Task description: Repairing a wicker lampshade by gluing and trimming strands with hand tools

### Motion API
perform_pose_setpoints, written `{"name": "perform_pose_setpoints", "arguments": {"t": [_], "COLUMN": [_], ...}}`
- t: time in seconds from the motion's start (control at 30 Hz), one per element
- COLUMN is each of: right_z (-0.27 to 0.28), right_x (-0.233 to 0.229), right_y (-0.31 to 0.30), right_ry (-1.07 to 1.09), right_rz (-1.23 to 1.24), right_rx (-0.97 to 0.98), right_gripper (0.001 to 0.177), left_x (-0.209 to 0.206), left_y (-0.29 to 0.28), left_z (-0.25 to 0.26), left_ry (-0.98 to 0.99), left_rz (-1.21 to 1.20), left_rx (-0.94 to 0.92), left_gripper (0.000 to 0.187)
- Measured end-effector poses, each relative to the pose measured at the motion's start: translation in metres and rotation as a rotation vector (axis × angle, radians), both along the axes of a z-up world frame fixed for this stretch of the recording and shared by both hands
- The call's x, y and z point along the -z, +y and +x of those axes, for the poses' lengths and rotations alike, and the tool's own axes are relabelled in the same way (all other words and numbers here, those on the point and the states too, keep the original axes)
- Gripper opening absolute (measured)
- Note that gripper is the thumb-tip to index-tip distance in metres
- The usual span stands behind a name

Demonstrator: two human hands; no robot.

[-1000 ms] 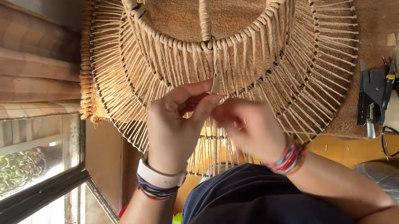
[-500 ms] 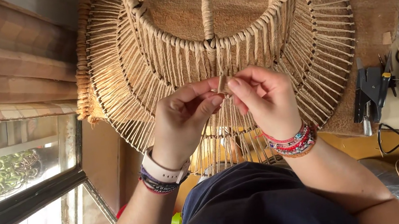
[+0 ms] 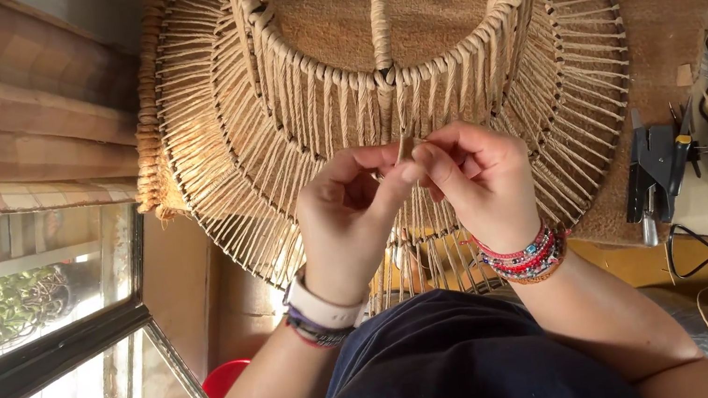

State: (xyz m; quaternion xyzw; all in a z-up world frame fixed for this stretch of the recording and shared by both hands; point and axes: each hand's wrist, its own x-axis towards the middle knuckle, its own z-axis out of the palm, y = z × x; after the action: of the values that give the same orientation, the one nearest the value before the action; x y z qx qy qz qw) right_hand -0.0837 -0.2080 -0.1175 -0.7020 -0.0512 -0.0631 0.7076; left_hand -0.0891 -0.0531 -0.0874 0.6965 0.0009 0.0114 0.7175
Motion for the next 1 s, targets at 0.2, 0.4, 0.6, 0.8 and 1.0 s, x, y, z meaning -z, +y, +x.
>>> {"name": "perform_pose_setpoints", "arguments": {"t": [0.2,0.4,0.6,0.8,1.0], "right_z": [0.002,0.001,0.001,-0.001,0.000], "right_x": [-0.008,-0.008,-0.008,-0.001,-0.009], "right_y": [0.002,0.007,0.008,0.003,0.001], "right_ry": [-0.002,-0.021,-0.059,-0.032,-0.076], "right_rz": [-0.021,-0.086,-0.123,-0.089,-0.102], "right_rx": [0.014,0.036,0.041,0.044,0.063], "right_gripper": [0.017,0.016,0.013,0.016,0.011], "left_x": [-0.006,-0.007,-0.019,-0.025,-0.018], "left_y": [0.005,0.005,0.008,0.001,-0.009], "left_z": [0.008,0.011,0.021,0.022,0.026], "left_ry": [-0.324,-0.433,-0.328,-0.306,-0.435], "left_rz": [0.454,0.471,0.383,0.440,0.536], "left_rx": [-0.100,-0.101,0.030,-0.008,-0.101], "left_gripper": [0.014,0.009,0.042,0.031,0.018]}}
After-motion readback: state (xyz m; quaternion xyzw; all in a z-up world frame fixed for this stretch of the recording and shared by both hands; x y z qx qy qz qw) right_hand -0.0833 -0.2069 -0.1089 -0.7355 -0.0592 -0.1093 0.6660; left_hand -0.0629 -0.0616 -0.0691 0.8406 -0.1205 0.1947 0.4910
